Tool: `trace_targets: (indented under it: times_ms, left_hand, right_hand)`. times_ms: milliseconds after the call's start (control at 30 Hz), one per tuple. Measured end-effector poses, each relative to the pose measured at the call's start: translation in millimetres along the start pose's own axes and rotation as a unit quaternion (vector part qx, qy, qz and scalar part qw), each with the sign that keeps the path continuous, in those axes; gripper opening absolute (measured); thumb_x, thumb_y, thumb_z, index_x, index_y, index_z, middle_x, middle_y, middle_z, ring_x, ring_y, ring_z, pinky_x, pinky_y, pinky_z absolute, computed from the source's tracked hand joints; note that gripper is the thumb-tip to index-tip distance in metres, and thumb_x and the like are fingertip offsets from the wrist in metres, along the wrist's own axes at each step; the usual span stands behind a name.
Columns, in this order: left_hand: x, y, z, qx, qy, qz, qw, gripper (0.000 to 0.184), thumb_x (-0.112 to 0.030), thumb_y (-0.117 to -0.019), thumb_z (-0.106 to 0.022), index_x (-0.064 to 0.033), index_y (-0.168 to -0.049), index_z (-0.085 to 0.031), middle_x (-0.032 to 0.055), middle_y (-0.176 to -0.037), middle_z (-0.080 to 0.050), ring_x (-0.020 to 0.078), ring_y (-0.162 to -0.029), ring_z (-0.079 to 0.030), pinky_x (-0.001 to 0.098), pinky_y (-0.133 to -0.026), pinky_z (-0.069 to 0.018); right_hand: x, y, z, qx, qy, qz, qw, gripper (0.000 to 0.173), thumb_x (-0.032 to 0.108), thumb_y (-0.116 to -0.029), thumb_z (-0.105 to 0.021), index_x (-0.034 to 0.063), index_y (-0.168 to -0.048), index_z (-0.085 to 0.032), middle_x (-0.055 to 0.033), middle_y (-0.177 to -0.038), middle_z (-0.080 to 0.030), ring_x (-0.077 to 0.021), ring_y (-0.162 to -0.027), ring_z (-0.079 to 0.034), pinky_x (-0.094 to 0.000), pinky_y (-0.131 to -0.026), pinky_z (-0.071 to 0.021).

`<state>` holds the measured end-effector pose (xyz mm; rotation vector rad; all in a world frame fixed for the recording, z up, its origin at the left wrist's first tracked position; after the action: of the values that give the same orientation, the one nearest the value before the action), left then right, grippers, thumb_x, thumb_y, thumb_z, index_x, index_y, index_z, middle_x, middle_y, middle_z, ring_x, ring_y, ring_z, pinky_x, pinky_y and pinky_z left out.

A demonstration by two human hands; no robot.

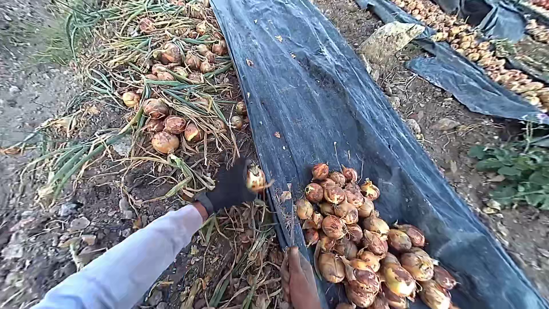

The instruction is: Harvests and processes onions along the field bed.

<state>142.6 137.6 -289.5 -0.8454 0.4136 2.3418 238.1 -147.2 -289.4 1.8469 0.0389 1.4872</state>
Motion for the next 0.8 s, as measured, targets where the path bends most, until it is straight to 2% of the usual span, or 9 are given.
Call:
trace_targets:
  times_ms: [100,200,300,367,433,567,633,700,800]
  left_hand:
    - [-38.4,69.2,19.0,0.08,0.115,-0.058,0.988,0.093,-0.018,-0.0641,-0.094,-0.02,-0.145,-0.048,0.0034,-0.127,-0.065,0.0182,-0.108,-0.067,0.0447,-0.089,-0.0597]
    - [-64.7,111.5,34.8,0.174,0.18,-0.091,0.964,0.098,-0.021,-0.0617,-0.096,-0.0249,-0.147,-0.047,-0.005,-0.126,-0.066,0.0068,-0.11,-0.066,0.0321,-0.094,-0.0603]
    - [-88.2,144.3,55.6,0.251,0.214,-0.106,0.938,0.093,-0.024,-0.0623,-0.098,-0.0233,-0.143,-0.051,-0.0053,-0.121,-0.068,0.0062,-0.105,-0.068,0.028,-0.091,-0.0606]
    - [-100.1,166.9,75.8,0.291,0.273,-0.08,0.913,0.086,-0.019,-0.0607,-0.098,-0.0194,-0.137,-0.058,-0.0005,-0.117,-0.071,0.0114,-0.102,-0.07,0.0294,-0.087,-0.062]
    - [-107.5,184.3,92.8,0.322,0.311,-0.043,0.893,0.077,-0.016,-0.0603,-0.096,-0.0148,-0.13,-0.064,0.0042,-0.11,-0.073,0.0153,-0.097,-0.072,0.0312,-0.082,-0.0626]
    - [-113.3,209.6,105.6,0.372,0.257,-0.002,0.892,0.048,-0.043,-0.0703,-0.086,-0.0121,-0.105,-0.075,-0.0012,-0.087,-0.074,0.0051,-0.075,-0.069,0.024,-0.066,-0.0576]
    - [-121.3,215.4,110.0,0.362,0.152,-0.057,0.918,0.043,-0.052,-0.0753,-0.084,-0.0122,-0.09,-0.075,-0.0044,-0.074,-0.07,0.003,-0.066,-0.064,0.0234,-0.06,-0.0538]
    - [-131.4,220.3,111.6,0.278,-0.074,-0.175,0.941,0.062,-0.074,-0.0767,-0.074,-0.0132,-0.069,-0.064,-0.0034,-0.061,-0.055,0.0104,-0.058,-0.054,0.0336,-0.055,-0.0443]
    - [-129.7,210.4,105.2,0.15,-0.265,-0.189,0.933,0.073,-0.084,-0.0833,-0.055,-0.0125,-0.072,-0.062,0.0038,-0.066,-0.058,0.0231,-0.065,-0.062,0.0478,-0.06,-0.0516]
  right_hand:
    - [18.7,-9.8,-9.3,0.018,0.026,0.053,0.998,0.053,0.063,-0.0998,-0.046,0.0103,-0.105,-0.056,0.0031,-0.06,-0.04,-0.0104,-0.042,-0.038,-0.029,-0.039,-0.04]
    - [47.0,0.1,-14.3,0.022,0.081,0.113,0.99,0.087,0.079,-0.0832,-0.059,0.004,-0.127,-0.055,0.0004,-0.07,-0.052,-0.0116,-0.049,-0.047,-0.0322,-0.045,-0.0462]
    - [65.9,22.5,-14.5,0.066,0.153,0.201,0.965,0.114,0.092,-0.077,-0.05,-0.0027,-0.14,-0.051,-0.0051,-0.099,-0.07,-0.0092,-0.076,-0.066,-0.0327,-0.064,-0.0586]
    - [68.6,44.6,-18.6,0.13,0.146,0.279,0.94,0.108,0.09,-0.0832,-0.039,-0.0023,-0.136,-0.054,-0.0047,-0.098,-0.07,-0.0079,-0.076,-0.067,-0.0313,-0.063,-0.0591]
    - [70.3,70.0,-25.1,0.163,0.088,0.326,0.927,0.086,0.08,-0.0928,-0.039,0.0019,-0.124,-0.06,0.0007,-0.078,-0.062,-0.0044,-0.055,-0.053,-0.0261,-0.047,-0.0491]
    - [65.0,101.4,-33.0,0.197,-0.023,0.311,0.929,0.055,0.068,-0.0985,-0.045,0.0159,-0.093,-0.06,0.0084,-0.062,-0.049,-0.0012,-0.045,-0.04,-0.0216,-0.04,-0.0384]
    - [57.1,106.8,-33.1,0.189,-0.05,0.282,0.939,0.055,0.067,-0.0986,-0.048,0.0147,-0.092,-0.062,0.0071,-0.062,-0.051,-0.002,-0.045,-0.041,-0.0213,-0.041,-0.0382]
    - [45.5,105.8,-31.4,0.164,-0.052,0.247,0.954,0.057,0.065,-0.1004,-0.046,0.0121,-0.092,-0.064,0.0048,-0.062,-0.051,-0.0045,-0.045,-0.041,-0.0228,-0.04,-0.0378]
    - [27.4,97.8,-30.9,0.114,-0.01,0.207,0.972,0.058,0.064,-0.1024,-0.04,0.016,-0.074,-0.056,0.0065,-0.054,-0.038,-0.0053,-0.041,-0.033,-0.0248,-0.039,-0.0318]
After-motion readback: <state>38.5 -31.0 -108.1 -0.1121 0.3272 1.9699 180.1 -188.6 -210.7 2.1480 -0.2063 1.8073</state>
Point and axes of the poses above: each hand's wrist, its own y-axis away from the middle knuckle, its own z-axis out of the back of the hand, x = y × z, the point moved 4 cm from there along -y, towards the middle knuckle
